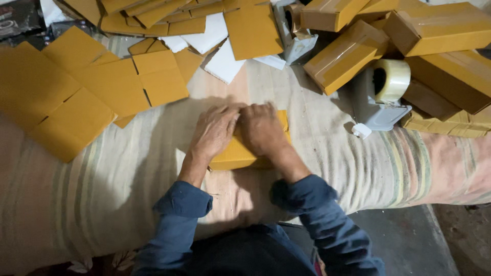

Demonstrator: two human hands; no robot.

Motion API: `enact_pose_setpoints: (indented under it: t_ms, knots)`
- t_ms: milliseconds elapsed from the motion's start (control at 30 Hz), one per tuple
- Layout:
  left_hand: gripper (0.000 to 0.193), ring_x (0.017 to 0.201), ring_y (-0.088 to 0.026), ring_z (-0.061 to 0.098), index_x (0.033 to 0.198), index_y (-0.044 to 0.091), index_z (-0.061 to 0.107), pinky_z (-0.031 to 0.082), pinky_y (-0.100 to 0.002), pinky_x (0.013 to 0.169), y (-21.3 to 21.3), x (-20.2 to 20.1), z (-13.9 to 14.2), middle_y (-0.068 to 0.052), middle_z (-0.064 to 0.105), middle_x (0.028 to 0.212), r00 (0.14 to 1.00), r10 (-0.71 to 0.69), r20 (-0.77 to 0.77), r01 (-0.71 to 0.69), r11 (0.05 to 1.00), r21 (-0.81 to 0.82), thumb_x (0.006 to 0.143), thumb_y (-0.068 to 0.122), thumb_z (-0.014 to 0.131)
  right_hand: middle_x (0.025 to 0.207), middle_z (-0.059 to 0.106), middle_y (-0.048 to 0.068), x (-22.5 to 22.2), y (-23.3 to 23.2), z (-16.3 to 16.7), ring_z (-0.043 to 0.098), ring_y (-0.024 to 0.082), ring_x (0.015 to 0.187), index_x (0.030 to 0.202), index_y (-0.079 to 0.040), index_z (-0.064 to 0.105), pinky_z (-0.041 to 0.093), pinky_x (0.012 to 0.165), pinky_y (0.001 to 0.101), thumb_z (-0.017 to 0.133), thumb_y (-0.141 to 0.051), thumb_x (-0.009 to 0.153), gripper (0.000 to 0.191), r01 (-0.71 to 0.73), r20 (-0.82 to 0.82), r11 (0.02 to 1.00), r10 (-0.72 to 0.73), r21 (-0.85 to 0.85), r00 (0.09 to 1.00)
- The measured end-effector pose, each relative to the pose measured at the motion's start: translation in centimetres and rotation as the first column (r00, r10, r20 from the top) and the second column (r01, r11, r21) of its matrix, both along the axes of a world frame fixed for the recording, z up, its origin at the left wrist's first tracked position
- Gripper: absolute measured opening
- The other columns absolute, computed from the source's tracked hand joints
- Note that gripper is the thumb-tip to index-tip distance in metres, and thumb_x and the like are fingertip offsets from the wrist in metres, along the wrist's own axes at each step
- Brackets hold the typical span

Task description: The person folds flat yellow cardboard boxes into open rectangular boxes by hand, pressing the sides and creases to shape each one, then stacks the finished boxes on the padded work surface. They repeat the folding cycle with new flat blanks and set completed boxes aside in a pile.

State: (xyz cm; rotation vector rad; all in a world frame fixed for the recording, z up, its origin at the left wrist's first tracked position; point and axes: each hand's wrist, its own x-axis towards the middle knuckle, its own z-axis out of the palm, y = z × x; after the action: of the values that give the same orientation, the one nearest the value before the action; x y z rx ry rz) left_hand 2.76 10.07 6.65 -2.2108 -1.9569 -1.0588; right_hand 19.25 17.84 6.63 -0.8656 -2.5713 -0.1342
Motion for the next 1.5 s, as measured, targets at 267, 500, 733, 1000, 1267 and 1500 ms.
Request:
enact_pose_setpoints:
  t_ms: [267,500,733,1000,1267,1500]
  knots:
    - [0.021,0.110,-0.040,0.060,0.115,0.010,0.068,0.049,-0.050,0.093,-0.2,-0.1,-0.4,-0.015,0.068,0.114,0.990,0.135,0.044,-0.128,0.984,-0.125,0.099,0.018,0.058,0.116,0.066,0.020,2.5,-0.3,2.9,0.059,0.038,0.115,0.126,-0.004,0.063,0.040,0.110,0.0509,0.047,-0.043,0.107,0.046,0.082,0.102,0.958,-0.056,-0.276,0.993]
    - [0.046,0.128,-0.034,0.054,0.139,0.014,0.063,0.043,-0.046,0.110,-1.3,0.5,1.2,-0.010,0.063,0.135,0.999,-0.008,-0.053,0.009,1.000,0.019,0.097,0.032,0.064,0.149,0.041,0.032,5.6,-3.4,3.3,0.034,0.051,0.143,0.152,-0.008,0.045,0.019,0.112,0.0687,0.070,-0.081,0.057,0.123,-0.032,0.128,0.996,0.043,-0.085,0.991]
    - [0.108,0.145,-0.035,0.030,0.147,0.002,0.043,0.021,-0.057,0.119,-6.2,2.4,1.8,-0.016,0.041,0.153,0.969,-0.020,-0.247,-0.005,0.995,-0.099,0.070,0.070,0.074,0.157,0.038,0.028,3.1,-4.8,0.3,0.031,0.042,0.149,0.152,0.005,0.037,0.022,0.121,0.0614,0.067,-0.049,0.086,0.089,-0.020,0.206,0.993,-0.005,0.120,0.978]
    - [0.077,0.154,-0.034,0.031,0.150,0.001,0.050,0.030,-0.045,0.125,-7.9,-0.2,-0.2,-0.017,0.045,0.161,0.992,-0.116,-0.054,0.118,0.993,0.023,0.089,0.043,0.072,0.159,0.035,0.027,9.1,-3.4,2.6,0.031,0.043,0.147,0.151,0.010,0.037,0.028,0.117,0.0503,0.077,-0.057,0.067,0.114,-0.123,-0.059,0.966,0.112,-0.229,0.992]
    - [0.043,0.114,-0.026,0.060,0.106,0.001,0.065,0.053,-0.039,0.092,-3.7,0.1,-3.6,-0.017,0.062,0.130,0.802,0.261,0.537,-0.282,0.958,-0.045,0.093,0.041,0.070,0.144,0.056,0.024,7.2,-0.3,1.1,0.067,0.036,0.122,0.138,0.006,0.057,0.055,0.102,0.0389,0.066,-0.049,0.092,0.072,0.141,-0.294,0.675,-0.487,-0.725,0.822]
    - [0.070,0.115,-0.028,0.064,0.131,-0.001,0.061,0.052,-0.038,0.093,-4.7,-1.2,-4.3,-0.020,0.068,0.125,0.416,0.241,0.877,0.089,0.949,-0.303,0.085,0.050,0.073,0.149,0.057,0.025,7.8,-1.5,-0.9,0.059,0.028,0.134,0.158,0.007,0.017,0.044,0.113,0.0361,0.076,-0.045,0.083,0.108,-0.316,-0.343,0.158,-0.623,-0.935,0.703]
